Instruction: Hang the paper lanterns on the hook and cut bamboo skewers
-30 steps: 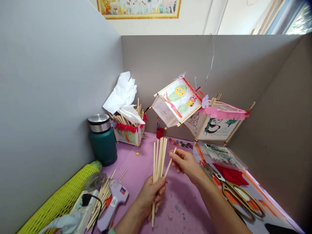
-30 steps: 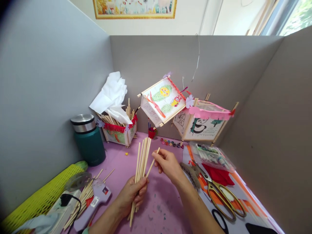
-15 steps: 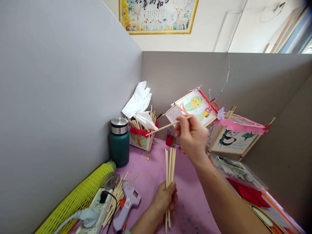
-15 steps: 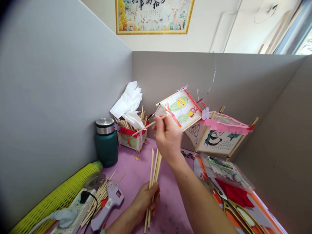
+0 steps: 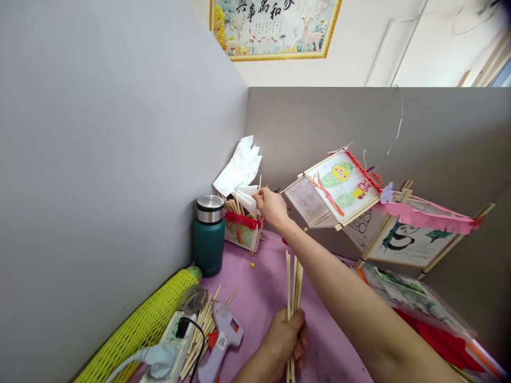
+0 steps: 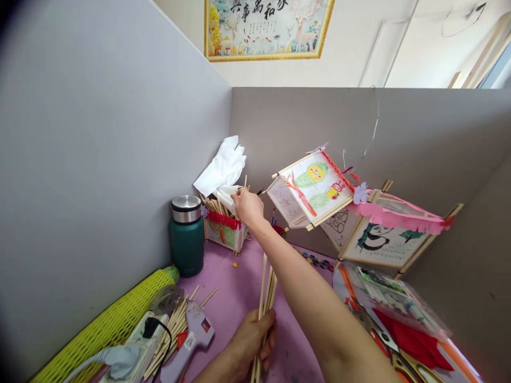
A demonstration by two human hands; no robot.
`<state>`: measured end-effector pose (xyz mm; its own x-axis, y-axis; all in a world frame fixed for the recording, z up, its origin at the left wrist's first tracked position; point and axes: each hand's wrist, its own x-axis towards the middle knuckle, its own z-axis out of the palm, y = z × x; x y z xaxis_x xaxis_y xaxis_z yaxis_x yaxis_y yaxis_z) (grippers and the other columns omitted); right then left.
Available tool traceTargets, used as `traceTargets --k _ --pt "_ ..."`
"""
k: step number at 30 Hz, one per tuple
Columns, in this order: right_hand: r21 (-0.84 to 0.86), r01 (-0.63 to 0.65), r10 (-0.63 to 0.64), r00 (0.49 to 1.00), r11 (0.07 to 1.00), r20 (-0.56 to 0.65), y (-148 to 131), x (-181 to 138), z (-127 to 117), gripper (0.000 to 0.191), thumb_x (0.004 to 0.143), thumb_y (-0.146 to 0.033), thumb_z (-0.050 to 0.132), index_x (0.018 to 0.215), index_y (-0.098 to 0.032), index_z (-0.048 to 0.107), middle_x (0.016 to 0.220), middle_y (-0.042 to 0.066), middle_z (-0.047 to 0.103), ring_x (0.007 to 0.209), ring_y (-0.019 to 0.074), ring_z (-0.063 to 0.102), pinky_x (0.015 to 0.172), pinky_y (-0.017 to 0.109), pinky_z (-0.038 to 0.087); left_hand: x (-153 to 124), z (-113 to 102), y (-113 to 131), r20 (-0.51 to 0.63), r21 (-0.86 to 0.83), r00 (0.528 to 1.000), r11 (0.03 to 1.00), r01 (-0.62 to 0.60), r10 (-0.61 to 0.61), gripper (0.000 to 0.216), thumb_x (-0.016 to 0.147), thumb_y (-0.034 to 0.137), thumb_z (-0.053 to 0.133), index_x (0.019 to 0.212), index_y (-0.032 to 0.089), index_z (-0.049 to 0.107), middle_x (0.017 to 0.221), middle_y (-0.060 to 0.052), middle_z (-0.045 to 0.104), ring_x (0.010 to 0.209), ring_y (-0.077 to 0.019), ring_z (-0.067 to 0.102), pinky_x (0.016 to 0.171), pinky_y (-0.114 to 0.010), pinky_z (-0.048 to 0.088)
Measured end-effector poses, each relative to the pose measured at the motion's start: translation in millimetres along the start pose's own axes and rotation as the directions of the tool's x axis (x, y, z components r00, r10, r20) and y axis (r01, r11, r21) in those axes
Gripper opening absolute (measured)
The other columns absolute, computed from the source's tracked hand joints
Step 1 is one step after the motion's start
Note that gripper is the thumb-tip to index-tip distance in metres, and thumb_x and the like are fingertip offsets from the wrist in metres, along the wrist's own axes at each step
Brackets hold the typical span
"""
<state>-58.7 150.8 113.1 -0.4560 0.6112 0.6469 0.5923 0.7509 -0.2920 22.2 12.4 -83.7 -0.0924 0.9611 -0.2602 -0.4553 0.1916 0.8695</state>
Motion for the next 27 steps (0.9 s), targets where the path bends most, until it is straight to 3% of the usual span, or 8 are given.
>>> traceTargets --k 4,10,14,21,24,27 --pt "-0.022 0.028 -0.027 0.999 0.999 0.028 -21.0 14.0 14.9 0.037 0.089 -0.041 0.041 0.117 -0.021 0.051 0.095 0.009 0.067 0.090 0.0220 0.060 0.072 0.028 0.039 0.5 1.4 3.2 -0.007 0.020 1.000 1.000 0.015 -0.015 0.028 0.078 0.046 0.046 0.068 0.020 0.043 0.038 0.007 0.042 0.023 -0.0058 0.024 0.022 -0.018 0.024" --pt "-0.051 0.047 -0.042 0.994 0.998 0.105 -46.3 29.3 41.5 0.032 0.083 -0.039 0.048 0.086 -0.014 0.068 0.096 0.016 0.065 0.086 0.0272 0.061 0.072 0.033 0.040 -2.9 4.0 8.4 -0.021 0.009 1.000 1.000 0.022 -0.022 0.029 0.076 0.048 0.048 0.068 0.020 0.043 0.037 0.007 0.042 0.022 -0.0052 0.023 0.022 -0.018 0.022" --pt "-0.005 0.015 -0.015 0.996 1.000 0.087 -41.1 37.6 41.2 0.031 0.084 -0.035 0.045 0.086 -0.017 0.070 0.091 0.012 0.067 0.083 0.0239 0.062 0.068 0.030 0.041 -3.1 4.1 8.6 -0.019 -0.013 0.999 0.999 0.033 -0.034 0.033 0.074 0.053 0.050 0.069 0.021 0.043 0.035 0.008 0.041 0.022 -0.0056 0.023 0.023 -0.019 0.021" --pt "0.182 0.087 -0.076 0.995 0.979 -0.070 -31.8 47.6 -10.0 0.036 0.088 -0.041 0.036 0.091 -0.023 0.067 0.086 0.001 0.068 0.079 0.0154 0.061 0.067 0.025 0.042 -0.3 2.0 4.2 0.001 -0.005 0.999 0.999 0.037 -0.037 0.022 0.079 0.041 0.045 0.072 0.020 0.043 0.039 0.008 0.041 0.023 -0.0057 0.022 0.022 -0.018 0.022" --pt "0.411 0.241 -0.158 0.961 0.879 -0.227 -35.8 41.2 -39.7 0.032 0.087 -0.038 0.041 0.082 -0.018 0.066 0.072 -0.001 0.066 0.064 0.0104 0.060 0.063 0.022 0.043 -3.2 1.5 5.4 0.001 0.003 1.000 1.000 0.024 -0.024 0.023 0.079 0.042 0.044 0.073 0.020 0.043 0.041 0.008 0.041 0.025 -0.0052 0.023 0.024 -0.017 0.025" --pt "0.571 0.355 -0.151 0.915 0.740 -0.374 -38.3 21.2 -76.7 0.030 0.085 -0.037 0.047 0.075 -0.016 0.065 0.065 -0.001 0.062 0.055 0.0079 0.056 0.056 0.021 0.043 -6.1 -0.2 6.9 0.005 -0.004 1.000 1.000 0.011 -0.011 0.025 0.079 0.044 0.044 0.075 0.020 0.043 0.044 0.008 0.043 0.026 -0.0049 0.024 0.025 -0.018 0.025"
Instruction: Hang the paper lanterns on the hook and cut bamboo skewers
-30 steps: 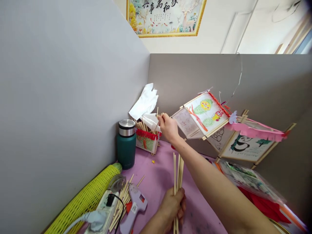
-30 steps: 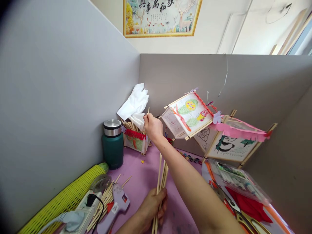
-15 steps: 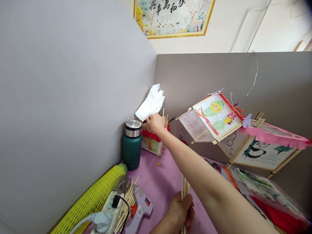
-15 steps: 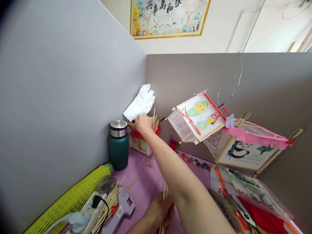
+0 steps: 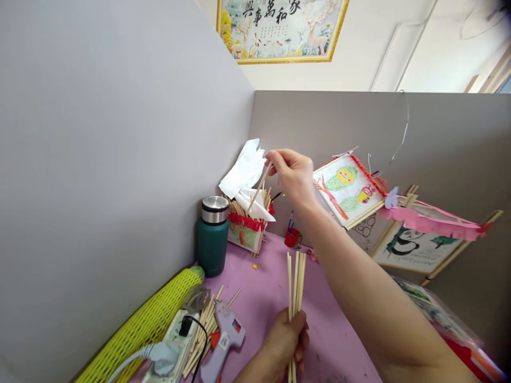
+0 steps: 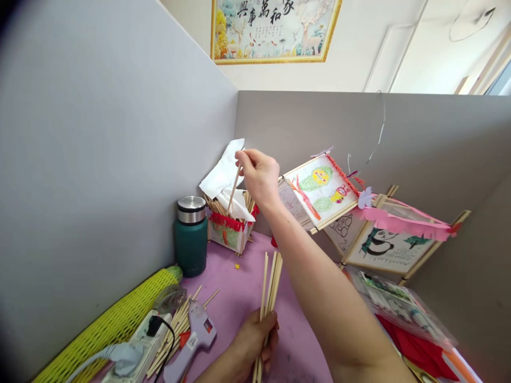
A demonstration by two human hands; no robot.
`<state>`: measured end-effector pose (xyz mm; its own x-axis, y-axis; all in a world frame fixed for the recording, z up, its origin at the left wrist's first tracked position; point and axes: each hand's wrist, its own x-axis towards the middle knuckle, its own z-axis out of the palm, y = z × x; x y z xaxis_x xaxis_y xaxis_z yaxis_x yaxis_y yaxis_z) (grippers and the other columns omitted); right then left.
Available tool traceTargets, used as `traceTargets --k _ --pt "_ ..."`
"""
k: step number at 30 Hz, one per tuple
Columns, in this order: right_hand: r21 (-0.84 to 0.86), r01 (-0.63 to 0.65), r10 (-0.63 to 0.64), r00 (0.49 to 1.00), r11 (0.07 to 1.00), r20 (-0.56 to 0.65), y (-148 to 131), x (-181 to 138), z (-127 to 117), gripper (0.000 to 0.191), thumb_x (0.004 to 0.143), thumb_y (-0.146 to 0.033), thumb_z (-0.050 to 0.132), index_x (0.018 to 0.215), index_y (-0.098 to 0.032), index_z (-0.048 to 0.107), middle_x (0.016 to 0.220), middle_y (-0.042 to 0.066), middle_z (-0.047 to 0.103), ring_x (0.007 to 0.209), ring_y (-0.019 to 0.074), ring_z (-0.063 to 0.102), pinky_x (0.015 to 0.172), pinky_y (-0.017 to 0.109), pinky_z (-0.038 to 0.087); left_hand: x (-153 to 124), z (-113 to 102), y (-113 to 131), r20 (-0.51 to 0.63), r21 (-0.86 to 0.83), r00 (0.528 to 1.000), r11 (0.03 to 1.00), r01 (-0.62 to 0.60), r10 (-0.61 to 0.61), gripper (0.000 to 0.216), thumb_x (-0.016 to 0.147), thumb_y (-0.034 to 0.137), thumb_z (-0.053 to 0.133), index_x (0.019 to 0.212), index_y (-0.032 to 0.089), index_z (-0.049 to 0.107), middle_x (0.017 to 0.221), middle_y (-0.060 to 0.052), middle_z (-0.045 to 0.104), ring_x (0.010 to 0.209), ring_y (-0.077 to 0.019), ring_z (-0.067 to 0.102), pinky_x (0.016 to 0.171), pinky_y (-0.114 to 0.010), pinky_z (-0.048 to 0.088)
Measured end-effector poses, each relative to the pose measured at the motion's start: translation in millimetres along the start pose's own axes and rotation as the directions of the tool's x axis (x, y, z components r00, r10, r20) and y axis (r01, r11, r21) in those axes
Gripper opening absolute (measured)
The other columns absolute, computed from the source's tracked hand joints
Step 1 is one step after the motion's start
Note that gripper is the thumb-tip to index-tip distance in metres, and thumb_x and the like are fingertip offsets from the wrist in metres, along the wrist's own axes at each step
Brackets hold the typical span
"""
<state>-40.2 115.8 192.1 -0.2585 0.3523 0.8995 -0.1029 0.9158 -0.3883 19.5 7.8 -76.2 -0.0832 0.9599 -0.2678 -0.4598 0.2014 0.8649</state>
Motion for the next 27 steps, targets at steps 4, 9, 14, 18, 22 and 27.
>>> traceTargets --k 4,9,14,18,22,27 --pt "0.130 -0.034 0.052 0.989 0.991 -0.137 -38.8 -29.7 -55.6 0.022 0.084 -0.035 0.052 0.077 -0.018 0.064 0.067 0.000 0.061 0.050 0.0064 0.053 0.044 0.019 0.039 -0.4 -3.9 0.9 -0.010 -0.058 1.000 0.998 -0.014 0.013 0.028 0.078 0.047 0.047 0.080 0.018 0.046 0.046 0.008 0.045 0.027 -0.0043 0.026 0.028 -0.018 0.026" --pt "0.155 -0.455 0.462 0.887 0.877 -0.012 -38.0 -110.3 -111.1 0.023 0.078 -0.038 0.061 0.068 -0.018 0.060 0.048 -0.004 0.053 0.037 0.0055 0.044 0.034 0.017 0.031 -3.3 -3.6 4.5 0.058 -0.176 0.997 0.984 -0.031 0.042 0.038 0.072 0.051 0.056 0.083 0.015 0.049 0.053 0.004 0.056 0.031 -0.0057 0.040 0.035 -0.021 0.038" --pt "0.229 -0.770 0.789 0.614 0.596 0.008 22.6 -193.0 -128.5 0.031 0.071 -0.045 0.066 0.064 -0.016 0.056 0.038 -0.006 0.048 0.032 0.0058 0.038 0.031 0.016 0.027 -15.1 4.3 7.2 0.261 -0.154 0.965 0.986 0.063 -0.021 0.036 0.078 0.047 0.054 0.085 0.011 0.052 0.071 -0.009 0.067 0.052 -0.0159 0.063 0.048 -0.026 0.049" --pt "0.276 -0.802 0.845 0.526 0.529 -0.092 61.0 -225.3 -138.6 0.037 0.067 -0.049 0.067 0.060 -0.017 0.052 0.036 -0.006 0.046 0.029 0.0054 0.035 0.029 0.016 0.024 -18.7 6.9 4.8 0.348 -0.082 0.933 0.988 0.132 -0.096 0.034 0.078 0.044 0.055 0.087 0.010 0.054 0.074 -0.011 0.068 0.053 -0.0175 0.065 0.043 -0.024 0.048" --pt "0.272 -0.814 0.857 0.503 0.513 -0.111 78.7 -233.7 -144.5 0.038 0.065 -0.052 0.067 0.060 -0.017 0.051 0.034 -0.006 0.047 0.028 0.0062 0.036 0.029 0.016 0.025 -17.3 6.4 5.2 0.320 -0.041 0.940 0.989 0.139 -0.119 0.034 0.077 0.042 0.058 0.088 0.009 0.054 0.071 -0.009 0.067 0.047 -0.0155 0.062 0.040 -0.023 0.048" --pt "0.266 -0.806 0.847 0.517 0.530 -0.123 77.5 -233.2 -146.8 0.037 0.068 -0.050 0.066 0.060 -0.017 0.052 0.035 -0.006 0.048 0.029 0.0057 0.036 0.030 0.016 0.026 -15.5 5.9 6.5 0.308 -0.042 0.947 0.993 0.113 -0.094 0.033 0.073 0.040 0.062 0.085 0.011 0.053 0.065 -0.006 0.065 0.041 -0.0136 0.059 0.039 -0.023 0.046"
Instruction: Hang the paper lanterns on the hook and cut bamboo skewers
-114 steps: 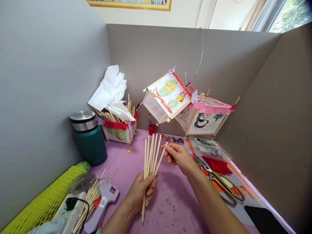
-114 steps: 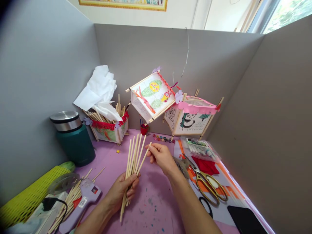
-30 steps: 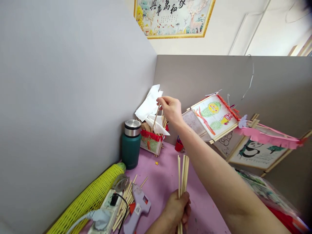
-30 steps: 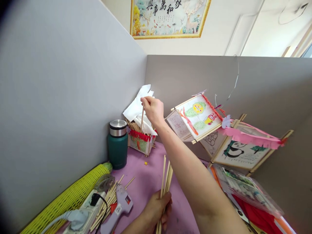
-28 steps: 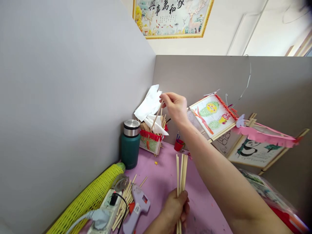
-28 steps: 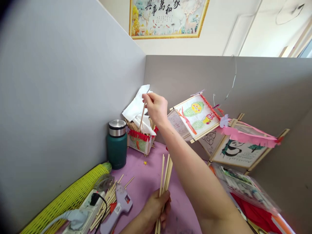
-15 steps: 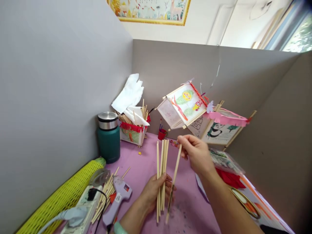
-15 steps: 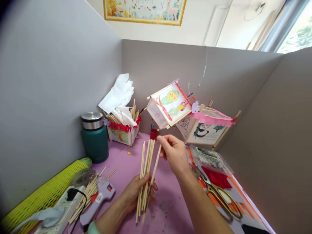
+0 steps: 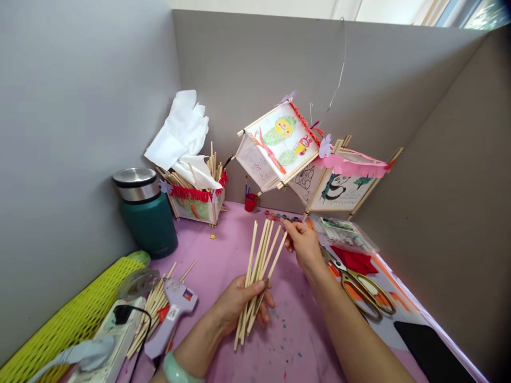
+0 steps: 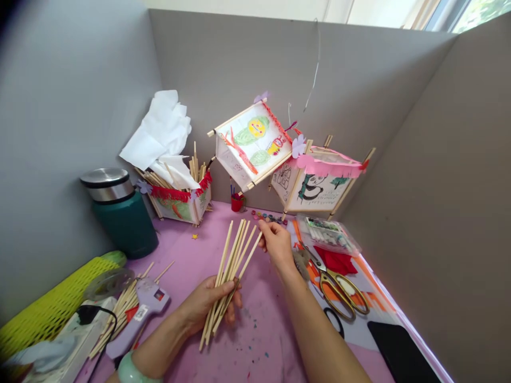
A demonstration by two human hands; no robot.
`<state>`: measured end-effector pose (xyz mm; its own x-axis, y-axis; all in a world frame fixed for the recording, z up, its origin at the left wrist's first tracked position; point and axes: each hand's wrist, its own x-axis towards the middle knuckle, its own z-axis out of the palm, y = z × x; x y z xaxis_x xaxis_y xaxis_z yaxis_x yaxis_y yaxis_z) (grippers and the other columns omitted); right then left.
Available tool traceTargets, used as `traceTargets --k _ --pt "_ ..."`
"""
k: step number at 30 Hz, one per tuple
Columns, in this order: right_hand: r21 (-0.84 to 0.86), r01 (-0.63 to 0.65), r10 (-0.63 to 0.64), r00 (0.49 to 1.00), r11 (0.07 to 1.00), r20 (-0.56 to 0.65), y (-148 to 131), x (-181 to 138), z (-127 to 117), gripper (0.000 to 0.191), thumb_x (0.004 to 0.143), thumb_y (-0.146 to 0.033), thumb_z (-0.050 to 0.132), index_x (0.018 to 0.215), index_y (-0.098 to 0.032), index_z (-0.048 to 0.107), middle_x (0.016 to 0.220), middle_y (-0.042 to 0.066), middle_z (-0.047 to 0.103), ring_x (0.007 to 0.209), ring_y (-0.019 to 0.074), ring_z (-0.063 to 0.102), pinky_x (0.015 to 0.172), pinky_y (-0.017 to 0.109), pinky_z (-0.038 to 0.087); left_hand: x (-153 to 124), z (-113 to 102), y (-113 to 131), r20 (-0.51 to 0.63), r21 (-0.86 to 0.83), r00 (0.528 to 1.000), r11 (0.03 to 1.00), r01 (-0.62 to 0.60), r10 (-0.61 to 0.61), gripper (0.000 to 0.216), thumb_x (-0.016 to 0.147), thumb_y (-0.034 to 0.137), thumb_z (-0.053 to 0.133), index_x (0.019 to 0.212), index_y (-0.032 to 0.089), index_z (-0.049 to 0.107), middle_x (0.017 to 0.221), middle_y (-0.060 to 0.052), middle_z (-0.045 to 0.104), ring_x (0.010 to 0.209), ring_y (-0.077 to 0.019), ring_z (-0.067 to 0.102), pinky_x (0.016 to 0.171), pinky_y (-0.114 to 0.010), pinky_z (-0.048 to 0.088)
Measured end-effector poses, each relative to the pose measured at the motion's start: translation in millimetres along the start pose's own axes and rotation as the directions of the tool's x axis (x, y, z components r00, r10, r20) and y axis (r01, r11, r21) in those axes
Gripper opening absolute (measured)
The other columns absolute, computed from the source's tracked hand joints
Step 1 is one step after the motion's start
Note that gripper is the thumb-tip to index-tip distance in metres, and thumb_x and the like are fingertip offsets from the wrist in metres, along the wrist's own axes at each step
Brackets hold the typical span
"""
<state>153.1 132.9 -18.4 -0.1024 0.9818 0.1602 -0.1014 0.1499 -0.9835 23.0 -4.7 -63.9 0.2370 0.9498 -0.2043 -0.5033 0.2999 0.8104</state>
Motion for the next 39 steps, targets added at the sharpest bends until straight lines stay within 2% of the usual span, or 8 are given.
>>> traceTargets --k 3,5,10,15,22,26,32,39 --pt "0.005 0.087 -0.086 0.996 0.996 -0.034 -28.9 -20.5 3.9 0.031 0.073 -0.046 0.063 0.067 -0.016 0.056 0.040 -0.006 0.049 0.033 0.0060 0.042 0.032 0.016 0.031 2.8 -1.9 -3.2 -0.045 -0.025 0.999 0.999 -0.021 0.020 0.031 0.072 0.040 0.063 0.080 0.012 0.052 0.061 -0.004 0.063 0.041 -0.0134 0.059 0.040 -0.023 0.046" --pt "-0.038 0.276 -0.278 0.957 0.960 -0.082 -62.0 -40.7 11.1 0.023 0.077 -0.039 0.062 0.072 -0.016 0.059 0.052 -0.005 0.055 0.039 0.0060 0.047 0.036 0.017 0.036 6.0 -4.1 -6.3 -0.090 -0.046 0.995 0.998 -0.041 0.037 0.032 0.073 0.041 0.061 0.080 0.012 0.051 0.061 -0.005 0.064 0.043 -0.0144 0.061 0.041 -0.023 0.046" --pt "-0.030 0.743 -0.709 0.625 0.669 -0.325 -145.0 -65.2 52.5 0.013 0.082 -0.027 0.059 0.071 -0.020 0.059 0.060 -0.004 0.055 0.041 0.0080 0.050 0.039 0.023 0.041 10.3 -8.1 -8.7 -0.212 -0.055 0.974 0.994 -0.095 0.081 0.030 0.071 0.040 0.060 0.079 0.014 0.048 0.056 0.000 0.060 0.034 -0.0089 0.051 0.035 -0.021 0.042" --pt "0.093 0.835 -0.826 0.551 0.543 -0.119 -164.8 -20.7 125.9 0.013 0.087 -0.031 0.050 0.078 -0.022 0.055 0.064 -0.004 0.055 0.052 0.0089 0.057 0.049 0.023 0.046 7.9 -5.4 -6.5 -0.237 -0.008 0.967 0.996 -0.094 0.089 0.026 0.072 0.038 0.057 0.077 0.014 0.048 0.052 0.002 0.058 0.030 -0.0065 0.045 0.030 -0.017 0.033" --pt "-0.111 0.848 -0.831 0.531 0.519 0.169 -141.7 32.7 200.2 0.027 0.089 -0.044 0.041 0.083 -0.021 0.054 0.064 -0.002 0.057 0.063 0.0105 0.055 0.065 0.024 0.044 12.2 -5.6 -9.1 -0.263 0.012 0.961 0.997 -0.081 0.081 0.025 0.071 0.039 0.054 0.070 0.014 0.050 0.047 0.001 0.055 0.028 -0.0069 0.042 0.029 -0.019 0.031" --pt "-0.340 0.871 -0.824 0.464 0.356 0.325 -134.0 51.3 221.7 0.034 0.092 -0.044 0.033 0.085 -0.019 0.056 0.076 0.002 0.062 0.075 0.0127 0.056 0.071 0.024 0.040 14.1 -5.5 -9.7 -0.260 -0.004 0.963 0.997 -0.080 0.077 0.027 0.067 0.040 0.057 0.070 0.014 0.051 0.047 0.000 0.055 0.026 -0.0072 0.041 0.027 -0.019 0.026" --pt "-0.625 0.779 -0.533 0.549 0.048 0.644 -115.7 72.4 251.4 0.028 0.090 -0.031 0.039 0.095 -0.018 0.064 0.089 0.008 0.063 0.080 0.0200 0.054 0.065 0.029 0.035 17.2 -6.4 -10.2 -0.238 -0.003 0.967 0.996 -0.095 0.091 0.029 0.066 0.043 0.057 0.071 0.015 0.051 0.046 0.000 0.055 0.025 -0.0084 0.040 0.028 -0.020 0.026" --pt "-0.469 0.869 -0.393 0.380 -0.157 0.837 -104.9 64.2 265.2 0.019 0.082 -0.024 0.051 0.084 -0.023 0.070 0.102 0.010 0.058 0.100 0.0257 0.040 0.080 0.038 0.028 18.4 -4.7 -7.4 -0.236 -0.024 0.967 0.995 -0.101 0.092 0.028 0.064 0.042 0.056 0.071 0.016 0.049 0.045 0.000 0.055 0.026 -0.0098 0.039 0.031 -0.023 0.028"
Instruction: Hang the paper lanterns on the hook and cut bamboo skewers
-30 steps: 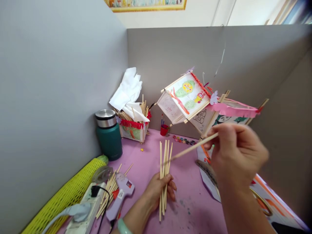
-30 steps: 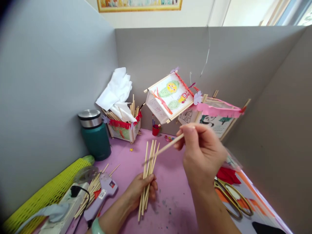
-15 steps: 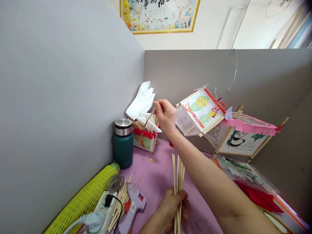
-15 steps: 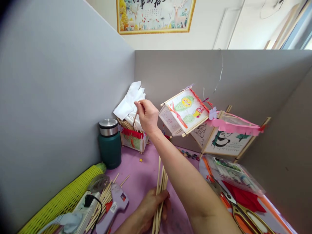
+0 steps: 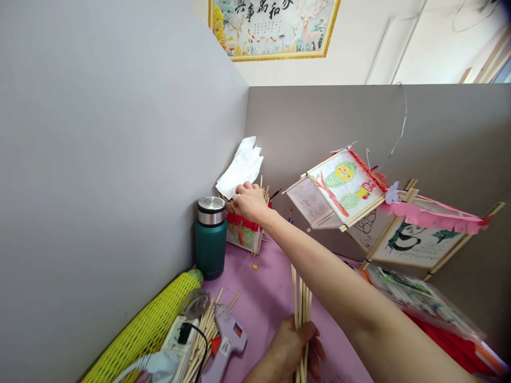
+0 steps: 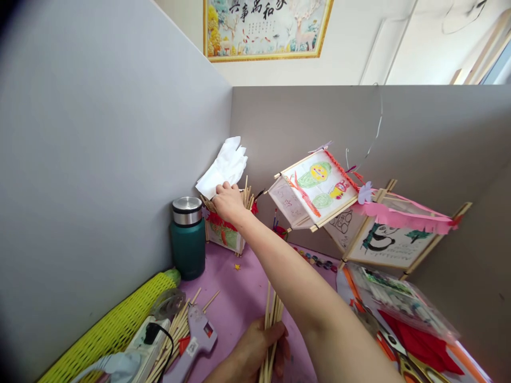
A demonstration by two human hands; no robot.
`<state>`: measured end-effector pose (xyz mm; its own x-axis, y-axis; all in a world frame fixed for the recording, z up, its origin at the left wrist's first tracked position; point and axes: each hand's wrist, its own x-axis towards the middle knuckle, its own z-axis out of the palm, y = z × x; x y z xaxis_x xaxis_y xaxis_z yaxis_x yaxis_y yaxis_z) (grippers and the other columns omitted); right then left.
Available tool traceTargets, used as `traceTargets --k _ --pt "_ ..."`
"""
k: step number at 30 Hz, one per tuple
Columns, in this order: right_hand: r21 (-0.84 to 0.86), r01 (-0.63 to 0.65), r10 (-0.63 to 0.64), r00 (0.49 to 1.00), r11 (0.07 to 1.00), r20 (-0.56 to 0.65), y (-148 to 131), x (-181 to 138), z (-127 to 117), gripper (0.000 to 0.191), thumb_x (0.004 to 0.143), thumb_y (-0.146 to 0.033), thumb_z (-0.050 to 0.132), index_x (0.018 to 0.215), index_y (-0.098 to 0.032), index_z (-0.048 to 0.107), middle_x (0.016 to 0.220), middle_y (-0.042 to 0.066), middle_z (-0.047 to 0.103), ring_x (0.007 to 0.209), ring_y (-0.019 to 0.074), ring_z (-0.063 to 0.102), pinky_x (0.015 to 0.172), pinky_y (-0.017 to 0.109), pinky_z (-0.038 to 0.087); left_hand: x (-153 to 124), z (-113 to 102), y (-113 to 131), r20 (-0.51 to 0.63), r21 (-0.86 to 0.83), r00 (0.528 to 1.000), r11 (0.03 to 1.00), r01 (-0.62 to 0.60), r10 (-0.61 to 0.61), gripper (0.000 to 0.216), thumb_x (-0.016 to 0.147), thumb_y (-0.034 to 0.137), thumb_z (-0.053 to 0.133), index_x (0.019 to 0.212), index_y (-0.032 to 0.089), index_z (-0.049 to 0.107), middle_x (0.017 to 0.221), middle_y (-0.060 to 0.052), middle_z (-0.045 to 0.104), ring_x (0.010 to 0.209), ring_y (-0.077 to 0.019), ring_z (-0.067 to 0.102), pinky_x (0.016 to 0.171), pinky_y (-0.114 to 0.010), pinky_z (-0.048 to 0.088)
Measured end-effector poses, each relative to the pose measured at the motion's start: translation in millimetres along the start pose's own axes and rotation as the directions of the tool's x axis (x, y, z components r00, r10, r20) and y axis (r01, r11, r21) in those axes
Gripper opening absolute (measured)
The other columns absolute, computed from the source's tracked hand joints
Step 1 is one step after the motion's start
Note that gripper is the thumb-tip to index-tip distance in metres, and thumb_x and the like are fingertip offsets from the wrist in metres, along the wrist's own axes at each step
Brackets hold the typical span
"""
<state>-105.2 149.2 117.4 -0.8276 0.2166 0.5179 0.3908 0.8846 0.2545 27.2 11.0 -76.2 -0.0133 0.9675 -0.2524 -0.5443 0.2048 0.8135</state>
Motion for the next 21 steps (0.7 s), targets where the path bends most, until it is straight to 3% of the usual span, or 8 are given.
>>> traceTargets --k 5,12,21 --pt "-0.058 -0.051 0.051 0.999 0.997 0.000 6.5 3.3 10.5 0.023 0.081 -0.020 0.050 0.094 -0.021 0.069 0.098 0.013 0.056 0.098 0.0287 0.038 0.077 0.041 0.025 1.2 0.1 -0.3 -0.007 0.014 1.000 1.000 0.025 -0.024 0.033 0.061 0.046 0.058 0.073 0.017 0.048 0.044 0.002 0.053 0.026 -0.0101 0.037 0.033 -0.025 0.031" --pt "-0.046 -0.094 0.091 0.994 0.994 -0.068 8.1 6.8 22.7 0.028 0.088 -0.026 0.041 0.099 -0.024 0.066 0.114 0.012 0.052 0.103 0.0275 0.037 0.080 0.040 0.024 5.3 -1.2 -1.8 0.002 -0.008 1.000 1.000 0.018 -0.018 0.026 0.061 0.041 0.056 0.069 0.018 0.047 0.041 0.000 0.054 0.025 -0.0103 0.038 0.033 -0.023 0.028" --pt "0.014 -0.013 0.014 0.998 1.000 -0.067 6.9 4.6 22.3 0.025 0.087 -0.026 0.044 0.100 -0.026 0.065 0.125 0.006 0.048 0.107 0.0244 0.037 0.084 0.037 0.024 5.5 -4.8 1.1 0.059 0.007 0.997 0.999 0.048 -0.048 0.020 0.065 0.037 0.054 0.071 0.018 0.047 0.041 0.001 0.054 0.027 -0.0096 0.040 0.033 -0.021 0.026"
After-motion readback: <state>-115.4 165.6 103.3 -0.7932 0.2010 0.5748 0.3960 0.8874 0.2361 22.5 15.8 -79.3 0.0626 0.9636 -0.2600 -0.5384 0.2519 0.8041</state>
